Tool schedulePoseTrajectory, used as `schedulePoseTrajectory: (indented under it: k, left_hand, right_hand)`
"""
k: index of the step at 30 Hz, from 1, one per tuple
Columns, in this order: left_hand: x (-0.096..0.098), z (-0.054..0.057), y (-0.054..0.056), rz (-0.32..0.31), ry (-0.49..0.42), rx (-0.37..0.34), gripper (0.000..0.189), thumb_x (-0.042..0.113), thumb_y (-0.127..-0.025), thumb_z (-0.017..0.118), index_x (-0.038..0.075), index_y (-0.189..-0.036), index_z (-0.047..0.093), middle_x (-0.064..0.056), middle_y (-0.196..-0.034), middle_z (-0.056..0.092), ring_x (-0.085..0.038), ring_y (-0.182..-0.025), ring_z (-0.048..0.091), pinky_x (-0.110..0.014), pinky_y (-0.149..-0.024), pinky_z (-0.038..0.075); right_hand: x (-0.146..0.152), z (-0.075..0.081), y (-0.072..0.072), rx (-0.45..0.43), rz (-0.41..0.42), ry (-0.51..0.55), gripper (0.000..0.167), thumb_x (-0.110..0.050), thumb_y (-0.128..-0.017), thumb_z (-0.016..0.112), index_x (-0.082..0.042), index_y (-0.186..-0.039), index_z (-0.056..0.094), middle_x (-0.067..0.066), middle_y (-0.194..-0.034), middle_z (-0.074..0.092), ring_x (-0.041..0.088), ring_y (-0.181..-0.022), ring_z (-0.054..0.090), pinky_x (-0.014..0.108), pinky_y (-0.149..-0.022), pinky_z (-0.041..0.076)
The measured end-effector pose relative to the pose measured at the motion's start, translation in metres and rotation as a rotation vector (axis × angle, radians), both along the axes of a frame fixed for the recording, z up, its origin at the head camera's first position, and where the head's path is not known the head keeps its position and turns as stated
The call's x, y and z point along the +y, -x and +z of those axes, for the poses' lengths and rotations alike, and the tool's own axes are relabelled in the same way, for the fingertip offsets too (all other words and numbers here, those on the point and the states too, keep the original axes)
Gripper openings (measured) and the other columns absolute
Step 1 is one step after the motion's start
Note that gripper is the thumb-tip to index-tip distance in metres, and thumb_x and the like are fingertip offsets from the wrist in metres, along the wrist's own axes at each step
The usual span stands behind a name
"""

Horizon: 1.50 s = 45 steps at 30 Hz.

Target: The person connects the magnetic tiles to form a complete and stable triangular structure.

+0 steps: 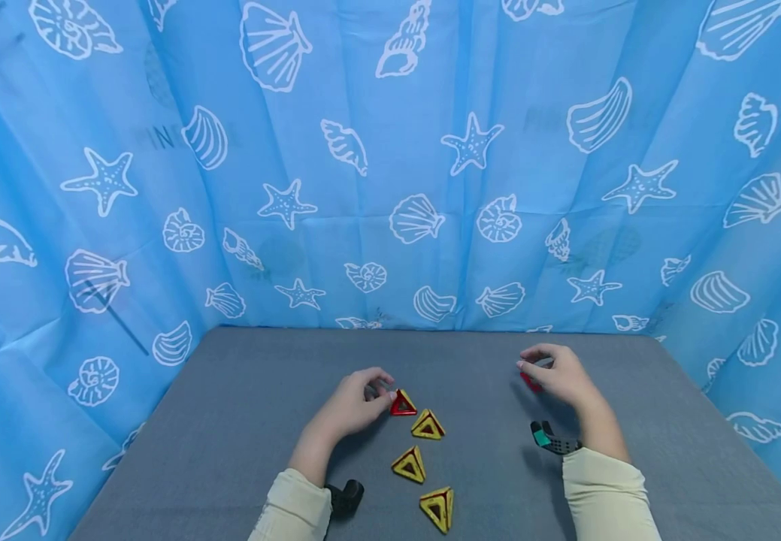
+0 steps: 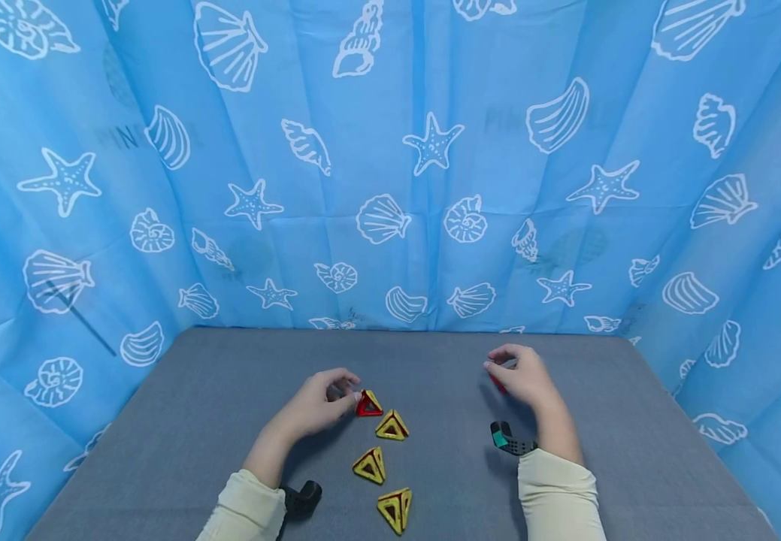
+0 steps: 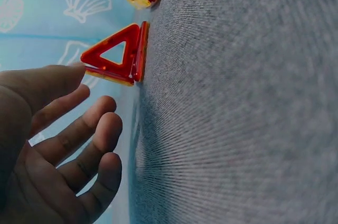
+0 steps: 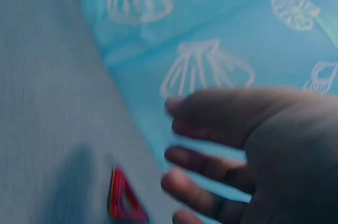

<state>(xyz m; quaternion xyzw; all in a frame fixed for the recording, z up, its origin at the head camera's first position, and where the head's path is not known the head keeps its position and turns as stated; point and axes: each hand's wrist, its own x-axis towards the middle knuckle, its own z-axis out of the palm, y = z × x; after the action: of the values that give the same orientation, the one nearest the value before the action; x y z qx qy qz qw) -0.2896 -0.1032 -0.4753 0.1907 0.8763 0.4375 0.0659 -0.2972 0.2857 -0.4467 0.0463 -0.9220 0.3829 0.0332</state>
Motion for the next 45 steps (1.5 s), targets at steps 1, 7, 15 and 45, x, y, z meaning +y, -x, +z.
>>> schedulePoseTrajectory:
  k: [1, 7, 15, 45]
  left_hand:
    - [0.000, 0.000, 0.000, -0.003, -0.001, 0.001, 0.028, 0.025, -0.106, 0.066, 0.011, -0.129, 0.071, -0.001, -0.106, 0.071, -0.015, -0.085, 0.063, -0.037, -0.076, 0.052]
    - [0.001, -0.001, -0.001, -0.021, 0.016, 0.011, 0.034, 0.021, -0.109, 0.062, 0.014, -0.142, 0.068, -0.008, -0.126, 0.072, -0.016, -0.093, 0.063, -0.038, -0.080, 0.053]
    - [0.002, 0.000, -0.003, -0.023, 0.029, 0.002, 0.027, 0.020, -0.108, 0.062, 0.014, -0.132, 0.075, -0.007, -0.135, 0.070, -0.023, -0.117, 0.065, -0.052, -0.100, 0.054]
    - [0.003, 0.000, -0.003, 0.016, 0.005, 0.004, 0.011, 0.029, -0.103, 0.071, 0.019, -0.106, 0.075, -0.001, -0.110, 0.072, -0.016, -0.080, 0.060, -0.033, -0.066, 0.050]
  right_hand:
    - [0.003, -0.002, 0.000, -0.010, -0.013, -0.034, 0.033, -0.019, -0.103, 0.069, 0.007, -0.124, 0.069, 0.028, -0.121, 0.070, 0.043, -0.106, 0.070, 0.048, -0.082, 0.060]
    - [0.015, -0.011, 0.001, -0.099, -0.045, -0.120, 0.038, -0.020, -0.100, 0.071, 0.009, -0.125, 0.068, 0.033, -0.123, 0.068, 0.047, -0.112, 0.065, 0.059, -0.093, 0.055]
    - [0.018, -0.013, 0.003, -0.132, 0.021, -0.143, 0.049, -0.018, -0.093, 0.080, 0.012, -0.129, 0.065, 0.035, -0.124, 0.066, 0.045, -0.112, 0.065, 0.059, -0.094, 0.054]
    - [0.017, -0.019, 0.005, -0.153, -0.058, -0.163, 0.041, -0.018, -0.089, 0.083, 0.008, -0.118, 0.068, 0.024, -0.108, 0.067, 0.033, -0.096, 0.062, 0.052, -0.084, 0.052]
